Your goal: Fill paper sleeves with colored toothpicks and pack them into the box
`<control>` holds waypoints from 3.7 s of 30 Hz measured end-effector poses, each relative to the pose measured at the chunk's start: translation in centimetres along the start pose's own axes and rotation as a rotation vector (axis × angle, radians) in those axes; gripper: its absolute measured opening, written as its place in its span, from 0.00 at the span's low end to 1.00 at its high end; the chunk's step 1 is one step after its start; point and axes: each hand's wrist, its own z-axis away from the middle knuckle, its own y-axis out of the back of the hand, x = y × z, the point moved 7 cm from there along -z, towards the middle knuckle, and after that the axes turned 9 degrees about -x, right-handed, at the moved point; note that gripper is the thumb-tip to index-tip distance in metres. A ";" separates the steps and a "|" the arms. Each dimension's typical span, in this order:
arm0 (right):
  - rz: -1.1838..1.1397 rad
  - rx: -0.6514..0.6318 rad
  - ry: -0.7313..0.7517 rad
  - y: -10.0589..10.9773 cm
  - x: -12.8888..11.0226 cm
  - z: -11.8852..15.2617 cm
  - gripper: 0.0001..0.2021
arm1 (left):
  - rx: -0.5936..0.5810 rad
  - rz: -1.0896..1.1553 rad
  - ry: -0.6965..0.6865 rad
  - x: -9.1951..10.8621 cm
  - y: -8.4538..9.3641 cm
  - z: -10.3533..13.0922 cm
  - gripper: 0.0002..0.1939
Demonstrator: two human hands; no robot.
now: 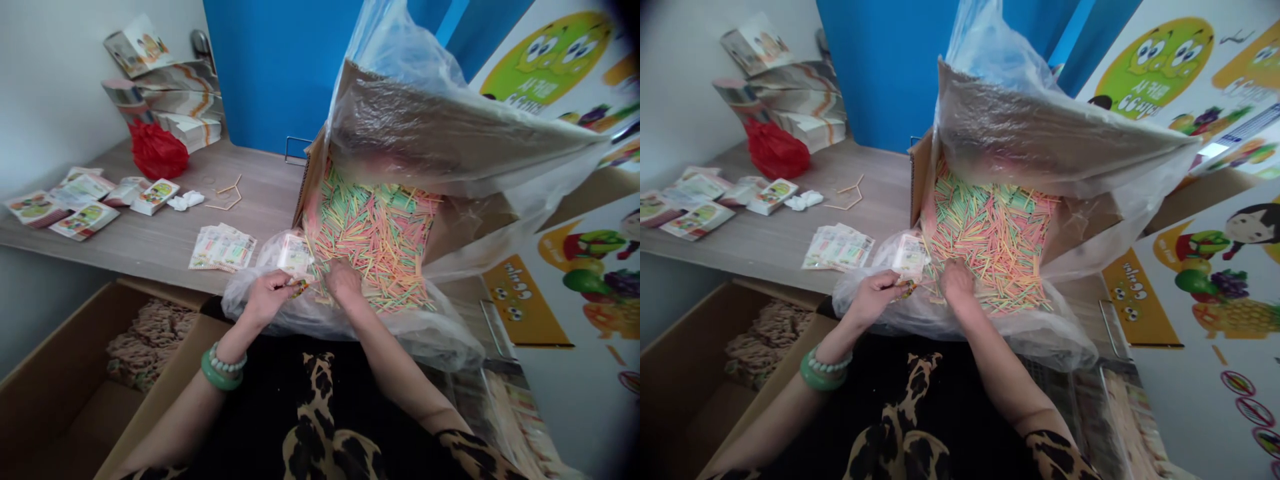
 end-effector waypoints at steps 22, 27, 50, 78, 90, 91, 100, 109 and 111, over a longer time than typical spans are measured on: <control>-1.353 0.118 0.550 7.3 -1.8 6.2 0.04 | 0.019 -0.362 -0.046 3.4 -1.0 0.4 0.10; -1.188 0.131 0.573 6.8 -1.9 6.2 0.04 | 0.001 -0.352 -0.111 4.1 -1.4 0.6 0.09; -1.192 -0.127 0.714 7.0 -2.7 4.8 0.10 | -0.167 -0.166 -0.060 3.1 -2.1 0.4 0.07; -1.151 0.314 0.637 6.0 -2.2 4.5 0.07 | -0.045 0.625 0.236 -1.0 -3.7 -1.0 0.18; -1.210 0.344 0.599 5.9 -1.9 3.3 0.10 | -0.018 0.588 0.182 -0.4 -3.4 -0.9 0.19; -1.205 0.377 0.594 6.1 -1.7 3.4 0.09 | -0.009 0.573 0.179 -0.5 -3.2 -0.9 0.19; -1.170 0.434 0.616 6.2 -1.5 4.4 0.05 | 0.014 0.528 0.156 -0.5 -2.5 -0.8 0.18; -1.264 0.310 0.601 6.0 -2.0 4.1 0.02 | -0.014 0.517 0.162 -0.8 -2.4 -0.6 0.21; -1.302 0.316 0.568 5.9 -1.6 3.9 0.03 | -0.015 0.510 0.153 -0.7 -2.2 -0.6 0.20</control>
